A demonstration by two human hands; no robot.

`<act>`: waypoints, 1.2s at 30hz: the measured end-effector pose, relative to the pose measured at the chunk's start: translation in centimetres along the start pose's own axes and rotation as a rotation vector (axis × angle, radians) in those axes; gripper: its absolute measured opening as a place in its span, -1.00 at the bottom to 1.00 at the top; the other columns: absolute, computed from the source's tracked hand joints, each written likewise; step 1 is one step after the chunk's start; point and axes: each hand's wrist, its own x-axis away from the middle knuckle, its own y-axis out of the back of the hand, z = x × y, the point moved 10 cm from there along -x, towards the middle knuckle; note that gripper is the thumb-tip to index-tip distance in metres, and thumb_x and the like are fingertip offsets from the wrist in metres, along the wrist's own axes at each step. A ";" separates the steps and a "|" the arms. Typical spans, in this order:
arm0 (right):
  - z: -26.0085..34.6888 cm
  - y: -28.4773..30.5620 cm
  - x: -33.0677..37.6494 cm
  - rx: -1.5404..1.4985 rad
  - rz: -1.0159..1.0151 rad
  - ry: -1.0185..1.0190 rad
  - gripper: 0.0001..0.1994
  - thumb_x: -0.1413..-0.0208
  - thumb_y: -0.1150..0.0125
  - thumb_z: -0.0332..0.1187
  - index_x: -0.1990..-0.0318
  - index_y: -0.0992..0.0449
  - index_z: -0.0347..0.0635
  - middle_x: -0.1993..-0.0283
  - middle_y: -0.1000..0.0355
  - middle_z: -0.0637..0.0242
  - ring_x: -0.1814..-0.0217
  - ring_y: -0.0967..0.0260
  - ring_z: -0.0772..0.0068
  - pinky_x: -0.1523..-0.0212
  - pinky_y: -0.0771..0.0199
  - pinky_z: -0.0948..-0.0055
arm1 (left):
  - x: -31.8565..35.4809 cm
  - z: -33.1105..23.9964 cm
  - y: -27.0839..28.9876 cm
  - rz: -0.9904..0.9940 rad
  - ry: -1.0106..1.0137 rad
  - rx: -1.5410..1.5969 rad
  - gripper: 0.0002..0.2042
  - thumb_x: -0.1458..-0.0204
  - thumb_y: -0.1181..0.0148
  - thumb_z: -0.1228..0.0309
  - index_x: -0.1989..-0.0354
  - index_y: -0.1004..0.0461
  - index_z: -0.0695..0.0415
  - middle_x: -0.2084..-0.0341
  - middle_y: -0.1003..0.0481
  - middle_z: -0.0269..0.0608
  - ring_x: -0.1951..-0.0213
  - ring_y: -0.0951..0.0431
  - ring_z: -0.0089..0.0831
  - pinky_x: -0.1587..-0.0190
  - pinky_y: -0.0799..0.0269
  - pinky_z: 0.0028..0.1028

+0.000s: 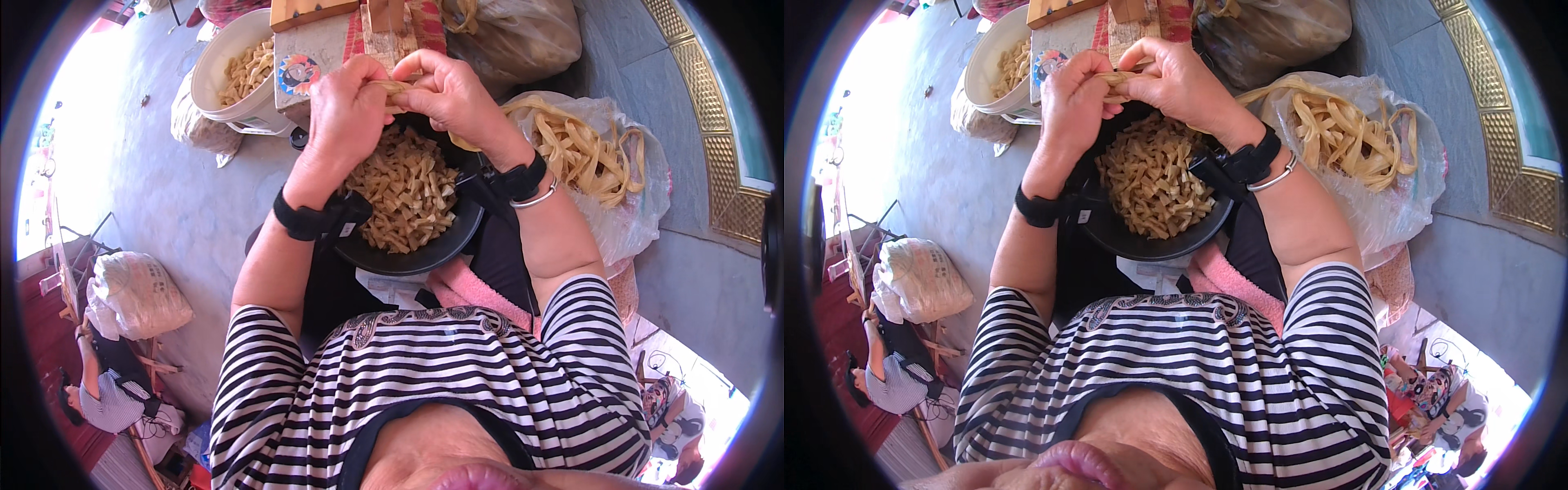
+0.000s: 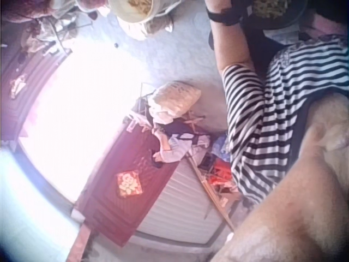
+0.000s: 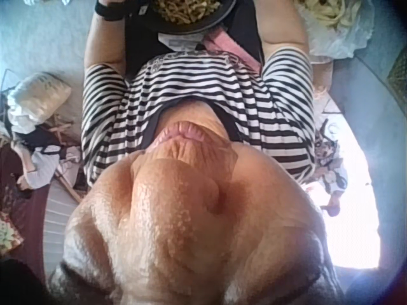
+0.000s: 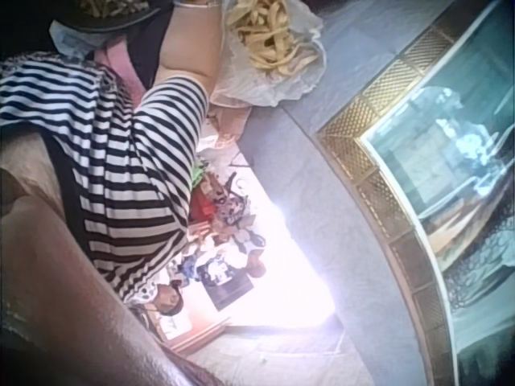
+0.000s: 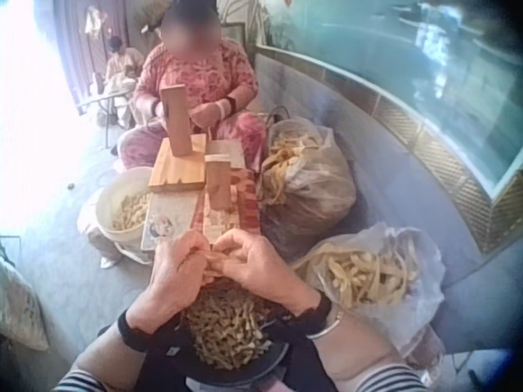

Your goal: The person is shredding long strips of bamboo shoots using a small wooden tool and by hand, placing the resulting pieces into a black bowl.

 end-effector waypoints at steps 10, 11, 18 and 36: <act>-2.2 -2.2 0.4 -1.021 0.292 -0.183 -0.92 -0.13 -0.04 -0.46 0.25 -0.45 -0.15 0.69 -0.07 0.62 0.71 0.08 0.79 0.69 0.03 0.72 | 1.2 -4.2 2.5 -0.284 -0.370 -0.315 -0.95 0.17 -0.13 0.54 0.51 -0.40 0.18 0.68 -0.43 -0.09 0.58 -0.48 -0.20 0.50 -0.37 -0.38; -2.1 -2.4 0.4 -1.086 0.273 -0.173 -0.91 -0.14 -0.02 -0.47 0.24 -0.44 -0.13 0.69 -0.05 0.62 0.72 0.09 0.78 0.70 0.03 0.72 | 1.2 -4.5 2.2 -0.259 -0.415 -0.310 -0.94 0.17 -0.15 0.52 0.51 -0.40 0.19 0.68 -0.43 -0.09 0.59 -0.47 -0.20 0.50 -0.36 -0.38; -1.6 -1.3 0.0 -0.639 0.187 -0.113 -0.87 -0.10 -0.06 -0.41 0.21 -0.39 -0.21 0.62 -0.13 0.59 0.67 0.06 0.80 0.65 0.01 0.74 | 0.8 -2.8 0.6 0.080 -0.266 -0.280 -0.82 0.09 -0.21 0.37 0.46 -0.45 0.26 0.72 -0.41 -0.07 0.66 -0.42 -0.27 0.56 -0.31 -0.37; 1.7 0.4 0.6 0.219 0.136 0.154 -0.86 -0.02 -0.19 -0.41 0.49 -0.49 -0.31 0.63 -0.27 0.57 0.55 -0.13 0.79 0.53 -0.14 0.67 | 1.4 -0.9 -2.3 0.566 -0.182 -0.145 -0.74 -0.08 -0.04 0.25 0.39 -0.43 0.24 0.60 -0.44 -0.24 0.50 -0.44 -0.49 0.37 -0.35 -0.50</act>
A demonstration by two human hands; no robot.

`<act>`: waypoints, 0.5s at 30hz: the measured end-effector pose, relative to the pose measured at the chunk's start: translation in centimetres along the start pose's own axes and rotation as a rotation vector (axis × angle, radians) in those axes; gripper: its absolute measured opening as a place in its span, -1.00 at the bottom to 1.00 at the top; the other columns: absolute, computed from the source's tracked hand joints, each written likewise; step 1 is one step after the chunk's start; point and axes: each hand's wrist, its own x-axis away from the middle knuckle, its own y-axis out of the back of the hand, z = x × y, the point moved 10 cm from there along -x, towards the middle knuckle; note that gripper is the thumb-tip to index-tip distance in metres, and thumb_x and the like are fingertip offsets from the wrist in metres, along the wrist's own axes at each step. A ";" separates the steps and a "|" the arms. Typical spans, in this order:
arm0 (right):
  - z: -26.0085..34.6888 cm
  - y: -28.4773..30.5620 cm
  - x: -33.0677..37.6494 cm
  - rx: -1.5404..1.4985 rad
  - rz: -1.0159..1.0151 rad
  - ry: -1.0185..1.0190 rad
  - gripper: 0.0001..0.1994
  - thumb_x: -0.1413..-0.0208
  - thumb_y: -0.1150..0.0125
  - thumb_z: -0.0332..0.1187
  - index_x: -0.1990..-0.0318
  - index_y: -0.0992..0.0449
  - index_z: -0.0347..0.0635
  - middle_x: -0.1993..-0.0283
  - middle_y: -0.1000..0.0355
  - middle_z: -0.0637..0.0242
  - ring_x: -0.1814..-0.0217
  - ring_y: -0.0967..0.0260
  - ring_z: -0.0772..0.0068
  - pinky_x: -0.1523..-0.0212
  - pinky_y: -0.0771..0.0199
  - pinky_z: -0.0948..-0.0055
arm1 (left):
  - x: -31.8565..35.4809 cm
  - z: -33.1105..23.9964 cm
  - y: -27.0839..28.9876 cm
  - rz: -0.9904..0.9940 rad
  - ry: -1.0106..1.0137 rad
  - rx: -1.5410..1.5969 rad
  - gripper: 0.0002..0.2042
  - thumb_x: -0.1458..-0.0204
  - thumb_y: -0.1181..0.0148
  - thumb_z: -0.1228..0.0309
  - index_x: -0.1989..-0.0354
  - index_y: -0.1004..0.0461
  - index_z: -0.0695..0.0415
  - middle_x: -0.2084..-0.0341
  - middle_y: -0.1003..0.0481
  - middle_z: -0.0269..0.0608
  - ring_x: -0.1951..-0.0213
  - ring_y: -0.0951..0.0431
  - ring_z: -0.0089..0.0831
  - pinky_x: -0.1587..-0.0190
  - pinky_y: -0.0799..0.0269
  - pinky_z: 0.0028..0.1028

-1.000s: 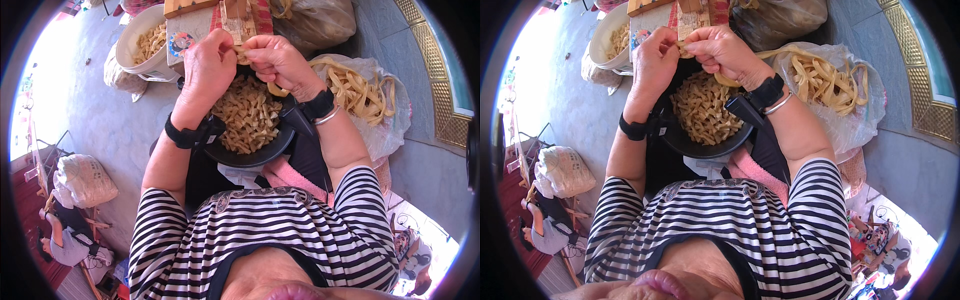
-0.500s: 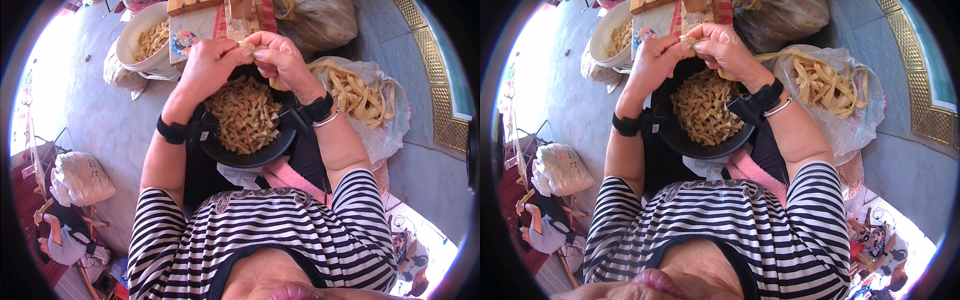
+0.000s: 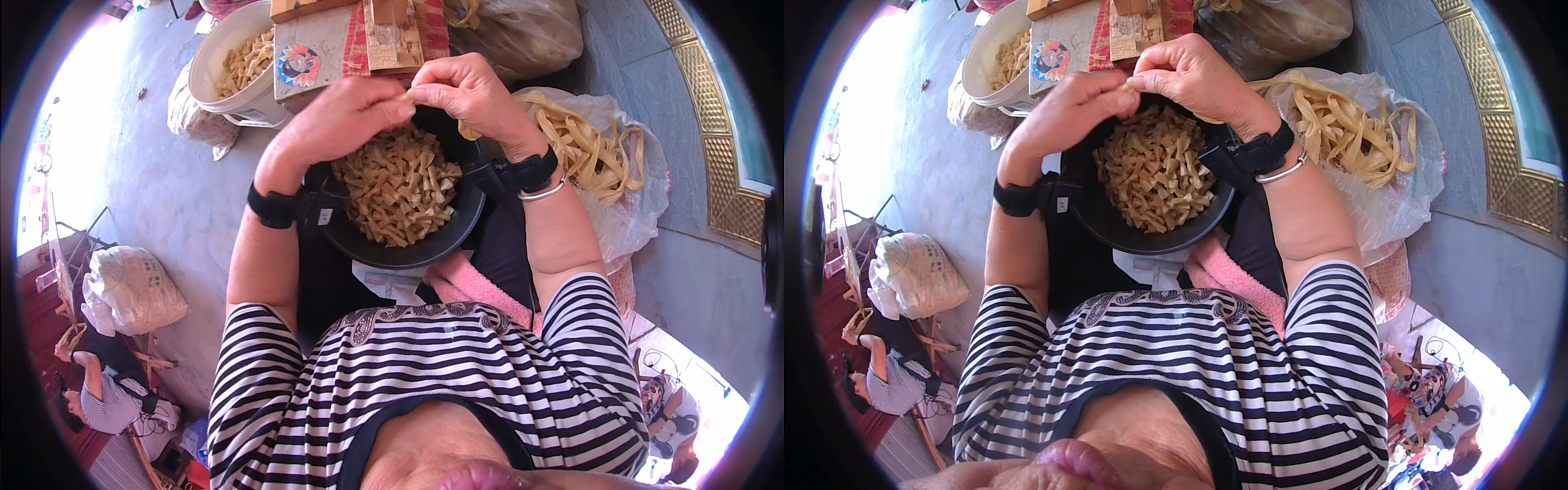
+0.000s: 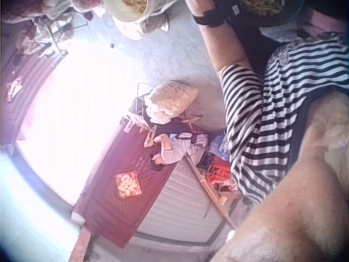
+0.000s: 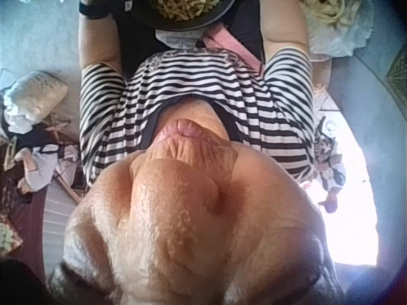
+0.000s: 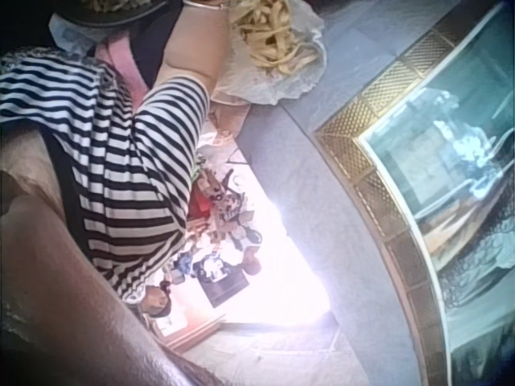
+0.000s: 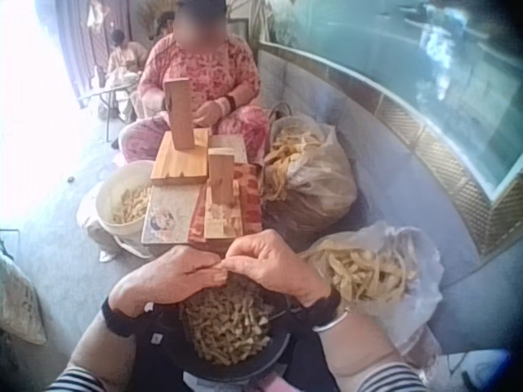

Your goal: The person is shredding long strips of bamboo shoots using a small wooden tool and by hand, placing the resulting pieces into a black bowl.

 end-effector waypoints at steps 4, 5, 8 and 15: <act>-0.9 1.6 -0.6 0.171 -0.013 -0.063 -0.85 -0.03 -0.15 -0.40 0.49 -0.48 -0.29 0.63 -0.33 0.50 0.57 -0.17 0.71 0.52 -0.20 0.59 | -0.1 1.3 0.1 0.168 0.131 0.146 -0.76 -0.08 -0.02 0.31 0.50 -0.36 0.25 0.68 -0.39 -0.23 0.64 -0.39 -0.45 0.48 -0.32 -0.43; -0.8 2.1 -1.0 0.220 -0.056 -0.035 -0.85 -0.03 -0.13 -0.39 0.48 -0.48 -0.29 0.64 -0.33 0.46 0.58 -0.19 0.68 0.52 -0.22 0.57 | -0.7 1.4 1.3 0.054 0.093 0.017 -0.77 -0.09 -0.01 0.32 0.49 -0.37 0.23 0.70 -0.35 -0.30 0.64 -0.35 -0.52 0.51 -0.28 -0.50; -1.6 4.2 -2.4 0.423 -0.169 0.002 -0.82 -0.01 -0.08 -0.34 0.46 -0.47 -0.29 0.65 -0.35 0.27 0.60 -0.27 0.54 0.50 -0.29 0.48 | -2.4 2.8 3.8 -0.285 0.015 -0.301 -0.83 -0.07 -0.05 0.32 0.38 -0.43 0.17 0.75 -0.30 -0.37 0.66 -0.29 -0.63 0.55 -0.24 -0.59; -3.4 5.8 -4.7 0.592 -0.519 0.058 -0.82 0.01 -0.08 -0.29 0.44 -0.51 -0.19 0.53 -0.43 0.11 0.47 -0.41 0.09 0.42 -0.39 0.30 | -4.1 4.5 6.4 -0.578 0.140 -0.533 -0.78 0.00 -0.05 0.18 0.29 -0.51 0.01 0.60 -0.48 -0.12 0.48 -0.49 -0.12 0.39 -0.37 -0.29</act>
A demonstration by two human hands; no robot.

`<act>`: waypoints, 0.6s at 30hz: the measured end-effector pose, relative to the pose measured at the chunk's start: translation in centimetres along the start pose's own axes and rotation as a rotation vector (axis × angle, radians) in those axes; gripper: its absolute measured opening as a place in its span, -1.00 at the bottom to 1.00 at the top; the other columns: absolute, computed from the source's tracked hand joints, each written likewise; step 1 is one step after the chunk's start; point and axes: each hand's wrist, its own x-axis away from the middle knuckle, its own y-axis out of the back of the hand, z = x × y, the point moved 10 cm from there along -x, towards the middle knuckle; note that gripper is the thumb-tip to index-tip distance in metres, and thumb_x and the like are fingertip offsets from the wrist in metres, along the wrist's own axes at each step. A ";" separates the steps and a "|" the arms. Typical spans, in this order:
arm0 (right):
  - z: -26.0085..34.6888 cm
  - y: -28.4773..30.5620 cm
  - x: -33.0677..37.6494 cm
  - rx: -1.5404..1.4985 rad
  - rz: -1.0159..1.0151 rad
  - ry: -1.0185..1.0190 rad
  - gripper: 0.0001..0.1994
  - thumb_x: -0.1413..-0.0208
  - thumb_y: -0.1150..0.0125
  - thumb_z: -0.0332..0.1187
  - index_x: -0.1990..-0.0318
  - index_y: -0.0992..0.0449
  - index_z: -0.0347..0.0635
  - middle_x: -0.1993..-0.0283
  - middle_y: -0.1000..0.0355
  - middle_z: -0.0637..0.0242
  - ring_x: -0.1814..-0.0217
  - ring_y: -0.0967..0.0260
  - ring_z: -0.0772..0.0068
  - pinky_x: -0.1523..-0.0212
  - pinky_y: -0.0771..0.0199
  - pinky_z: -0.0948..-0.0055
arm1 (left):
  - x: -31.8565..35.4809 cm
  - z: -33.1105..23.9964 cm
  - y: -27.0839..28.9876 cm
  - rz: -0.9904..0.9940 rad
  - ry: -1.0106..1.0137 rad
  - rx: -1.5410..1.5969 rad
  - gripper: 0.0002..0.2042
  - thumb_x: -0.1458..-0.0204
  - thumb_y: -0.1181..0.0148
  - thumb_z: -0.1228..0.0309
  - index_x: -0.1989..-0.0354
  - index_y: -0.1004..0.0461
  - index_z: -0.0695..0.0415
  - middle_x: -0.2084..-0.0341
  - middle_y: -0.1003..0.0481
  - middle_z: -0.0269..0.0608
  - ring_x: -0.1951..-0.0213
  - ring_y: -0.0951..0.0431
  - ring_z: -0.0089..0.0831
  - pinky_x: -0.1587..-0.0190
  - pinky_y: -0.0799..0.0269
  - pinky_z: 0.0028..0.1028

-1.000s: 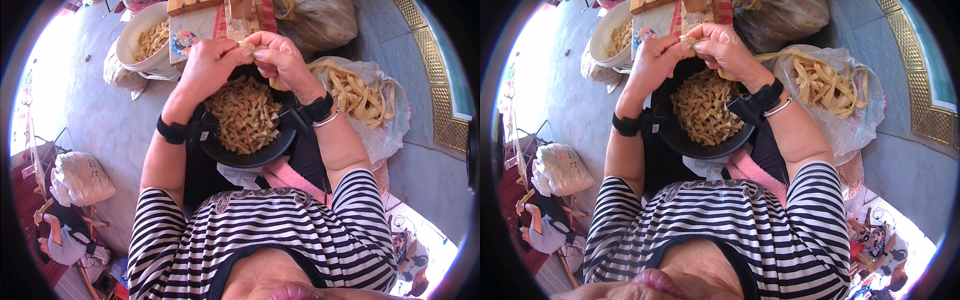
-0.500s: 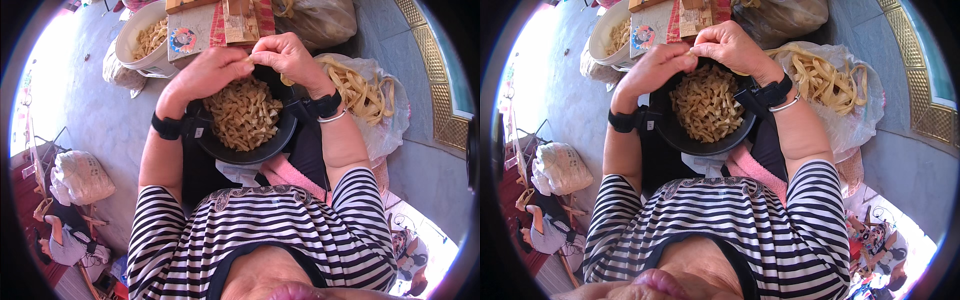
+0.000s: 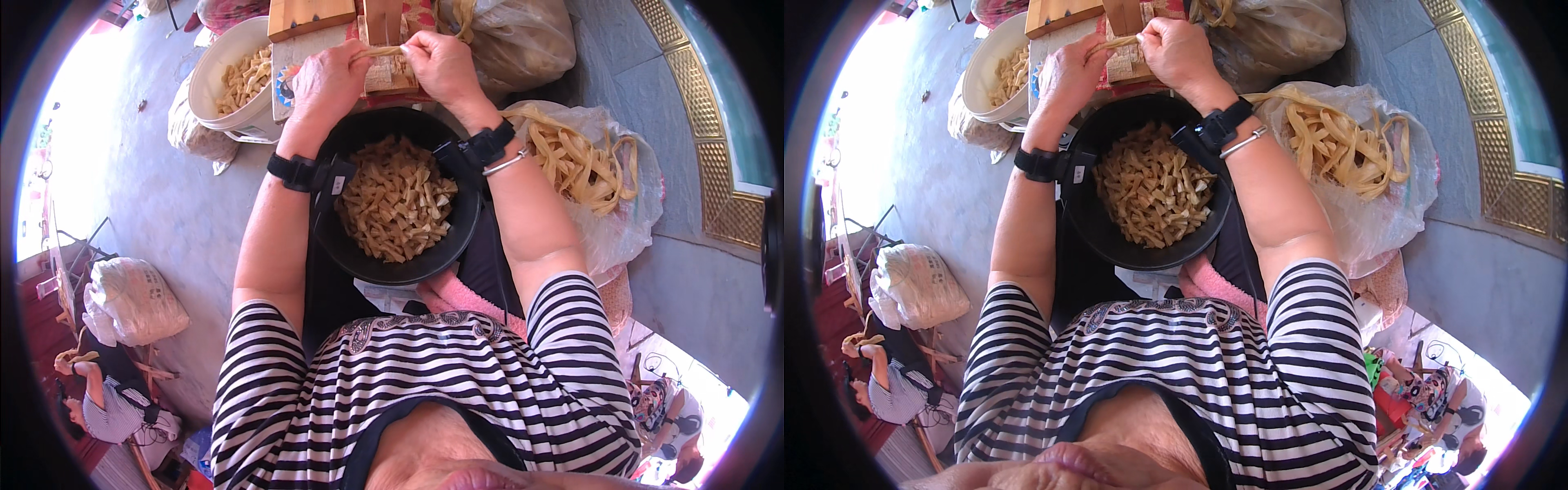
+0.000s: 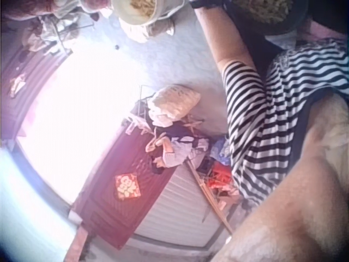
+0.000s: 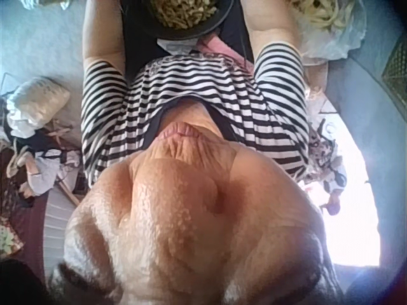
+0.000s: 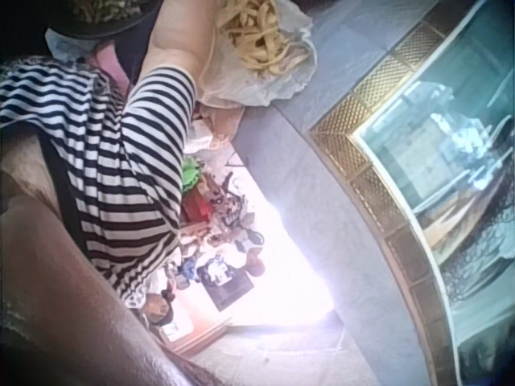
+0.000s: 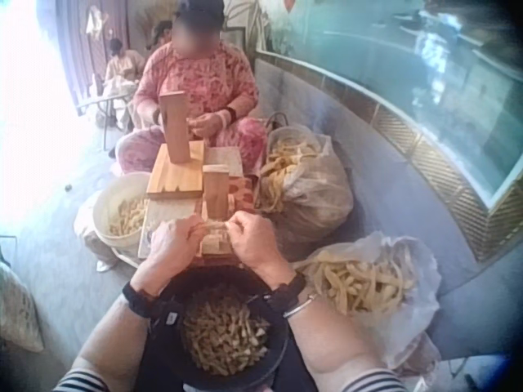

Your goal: The person is shredding long strips of bamboo shoots using a small wooden tool and by hand, placing the resulting pieces into a black bowl.

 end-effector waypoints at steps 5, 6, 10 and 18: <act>-2.3 -0.3 0.1 0.510 0.146 -0.078 -0.82 0.05 -0.15 -0.26 0.52 -0.51 -0.17 0.50 -0.44 0.05 0.46 -0.41 0.05 0.39 -0.43 0.21 | 1.0 1.2 -0.9 0.162 0.038 -0.201 -0.71 0.01 -0.03 0.09 0.28 -0.53 -0.01 0.58 -0.49 -0.08 0.43 -0.51 -0.10 0.35 -0.38 -0.28; -1.9 -0.5 0.4 0.335 0.164 -0.072 -0.81 0.04 -0.15 -0.27 0.54 -0.50 -0.19 0.51 -0.45 0.09 0.51 -0.38 0.12 0.43 -0.41 0.27 | 1.7 1.3 -0.8 0.195 0.052 -0.224 -0.69 0.02 -0.03 0.06 0.28 -0.53 0.00 0.58 -0.49 -0.08 0.43 -0.51 -0.10 0.35 -0.39 -0.28; 0.9 -4.3 4.9 -0.882 0.431 -0.550 -0.75 -0.15 -0.06 -0.30 0.50 -0.44 -0.26 0.67 -0.24 0.50 0.71 -0.11 0.63 0.72 -0.12 0.58 | 5.2 -3.6 1.0 0.271 0.040 0.132 -0.57 0.02 -0.03 -0.01 0.48 -0.54 0.16 0.60 -0.50 0.01 0.45 -0.53 -0.05 0.36 -0.41 -0.22; 4.5 -6.9 7.7 -1.303 0.598 -0.621 -0.67 -0.22 0.06 -0.14 0.43 -0.38 -0.22 0.68 -0.17 0.50 0.74 -0.05 0.67 0.73 -0.13 0.64 | 5.5 -2.4 -1.2 0.024 0.405 1.428 -0.66 -0.22 0.20 0.18 0.25 -0.37 0.22 0.73 -0.33 -0.29 0.60 -0.44 -0.45 0.56 -0.39 -0.49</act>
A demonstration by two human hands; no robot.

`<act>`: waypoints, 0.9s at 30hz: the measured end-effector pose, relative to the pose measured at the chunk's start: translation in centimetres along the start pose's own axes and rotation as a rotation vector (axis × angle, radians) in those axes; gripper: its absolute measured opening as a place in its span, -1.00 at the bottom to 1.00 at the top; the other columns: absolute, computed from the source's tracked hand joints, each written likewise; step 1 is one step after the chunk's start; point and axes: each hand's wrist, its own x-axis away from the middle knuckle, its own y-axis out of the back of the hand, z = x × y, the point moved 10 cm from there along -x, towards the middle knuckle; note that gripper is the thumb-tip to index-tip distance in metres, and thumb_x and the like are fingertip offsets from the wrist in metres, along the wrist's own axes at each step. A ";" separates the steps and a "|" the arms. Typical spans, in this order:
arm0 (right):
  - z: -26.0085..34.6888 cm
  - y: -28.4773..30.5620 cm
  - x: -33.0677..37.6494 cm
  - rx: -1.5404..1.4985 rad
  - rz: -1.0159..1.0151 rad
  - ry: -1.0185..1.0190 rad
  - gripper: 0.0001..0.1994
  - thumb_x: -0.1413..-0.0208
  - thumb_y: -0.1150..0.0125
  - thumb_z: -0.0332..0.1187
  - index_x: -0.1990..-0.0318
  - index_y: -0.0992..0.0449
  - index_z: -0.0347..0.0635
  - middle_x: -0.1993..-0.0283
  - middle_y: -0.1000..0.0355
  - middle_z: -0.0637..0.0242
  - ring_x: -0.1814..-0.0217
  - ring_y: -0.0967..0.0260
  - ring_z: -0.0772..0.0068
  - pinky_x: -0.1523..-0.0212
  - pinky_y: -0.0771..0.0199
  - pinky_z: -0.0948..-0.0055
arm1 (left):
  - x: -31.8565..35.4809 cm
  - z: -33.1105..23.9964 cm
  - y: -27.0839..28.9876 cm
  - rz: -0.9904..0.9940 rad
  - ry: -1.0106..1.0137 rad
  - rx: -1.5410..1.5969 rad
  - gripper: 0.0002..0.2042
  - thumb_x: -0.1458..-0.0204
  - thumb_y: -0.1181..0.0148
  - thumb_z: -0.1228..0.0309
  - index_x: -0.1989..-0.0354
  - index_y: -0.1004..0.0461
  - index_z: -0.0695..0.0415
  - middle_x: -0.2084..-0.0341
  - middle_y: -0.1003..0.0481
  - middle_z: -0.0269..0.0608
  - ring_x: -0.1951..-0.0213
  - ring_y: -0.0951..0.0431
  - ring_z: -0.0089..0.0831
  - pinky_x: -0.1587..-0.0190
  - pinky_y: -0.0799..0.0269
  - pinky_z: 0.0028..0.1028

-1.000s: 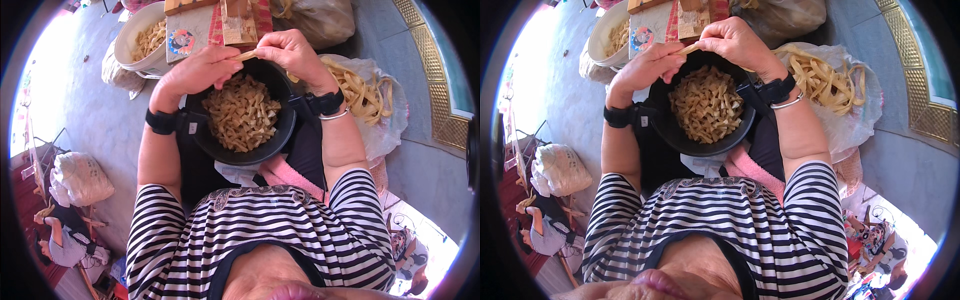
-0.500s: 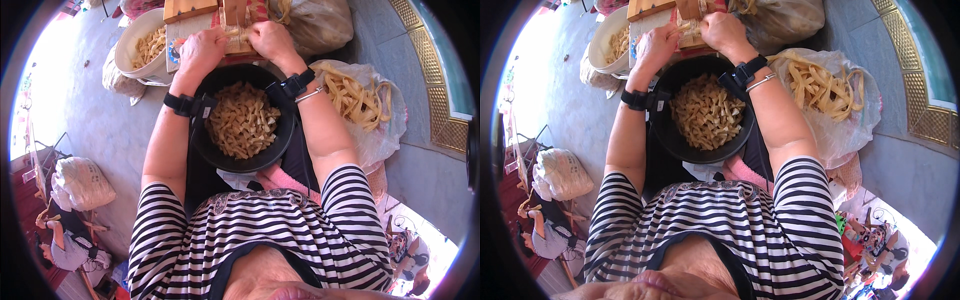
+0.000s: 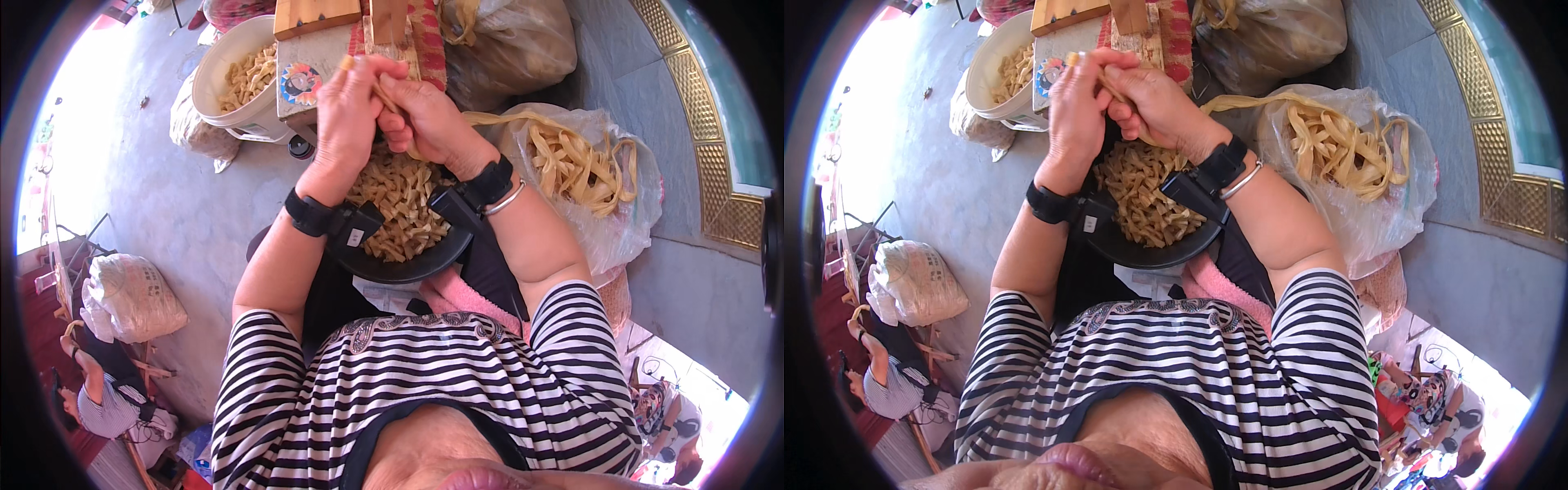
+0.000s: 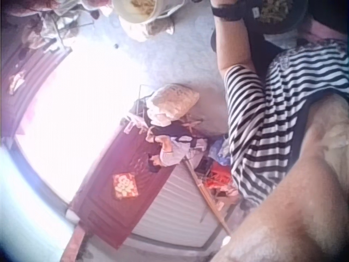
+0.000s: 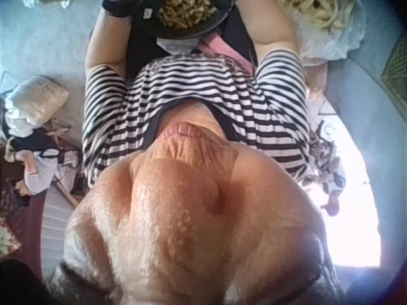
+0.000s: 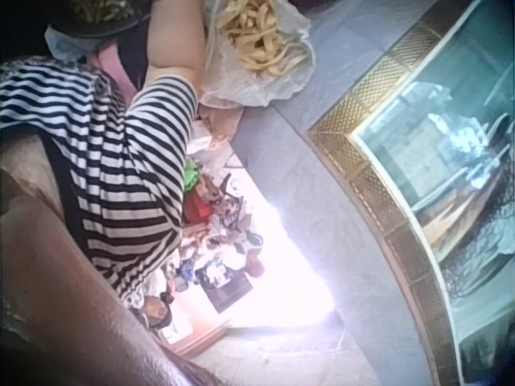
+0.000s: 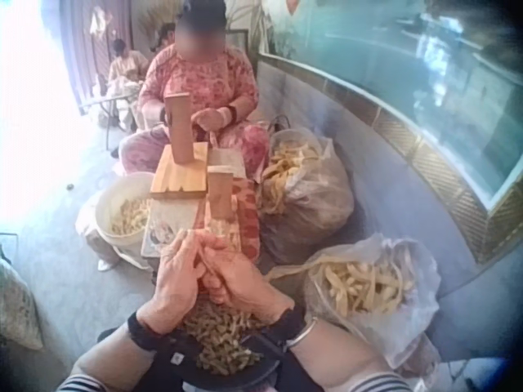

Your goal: The person is shredding long strips of bamboo shoots using a small wooden tool and by hand, placing the resulting pieces into a black bowl.

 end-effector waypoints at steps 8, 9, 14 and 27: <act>1.5 -3.2 0.8 0.663 0.006 0.149 -0.76 -0.18 0.00 -0.28 0.41 -0.44 -0.26 0.66 -0.20 0.53 0.68 -0.04 0.76 0.66 -0.10 0.70 | -0.2 -7.0 6.0 -0.344 -0.297 0.272 -0.73 -0.21 0.20 0.24 0.44 -0.27 0.15 0.75 -0.07 -0.46 0.69 -0.04 -0.63 0.68 0.02 -0.58; 1.5 -3.5 1.3 0.525 0.027 0.076 -0.78 -0.17 -0.01 -0.29 0.39 -0.44 -0.26 0.65 -0.20 0.52 0.67 -0.05 0.76 0.66 -0.10 0.70 | 0.5 -8.5 6.3 -0.389 -0.387 0.180 -0.73 -0.21 0.21 0.24 0.44 -0.28 0.15 0.75 -0.07 -0.46 0.70 -0.04 -0.63 0.68 0.02 -0.58; 2.6 -5.2 2.4 -0.196 0.105 0.162 -0.86 -0.14 -0.01 -0.39 0.24 -0.42 -0.26 0.60 -0.20 0.51 0.63 -0.05 0.76 0.61 -0.10 0.72 | 4.7 -11.0 0.9 -0.199 -1.055 -0.628 -0.74 -0.14 0.07 0.35 0.25 -0.49 0.29 0.53 -0.49 -0.19 0.52 -0.48 -0.43 0.43 -0.40 -0.50; 1.8 1.9 2.5 0.156 -0.317 0.039 -0.67 -0.12 0.00 -0.19 0.57 -0.38 -0.24 0.76 -0.14 0.47 0.75 -0.05 0.63 0.71 -0.10 0.53 | 1.5 -3.8 -1.6 -0.038 -0.446 -1.096 -0.88 0.22 -0.06 0.55 0.45 -0.44 0.28 0.34 -0.48 -0.05 0.29 -0.48 -0.24 0.24 -0.38 -0.42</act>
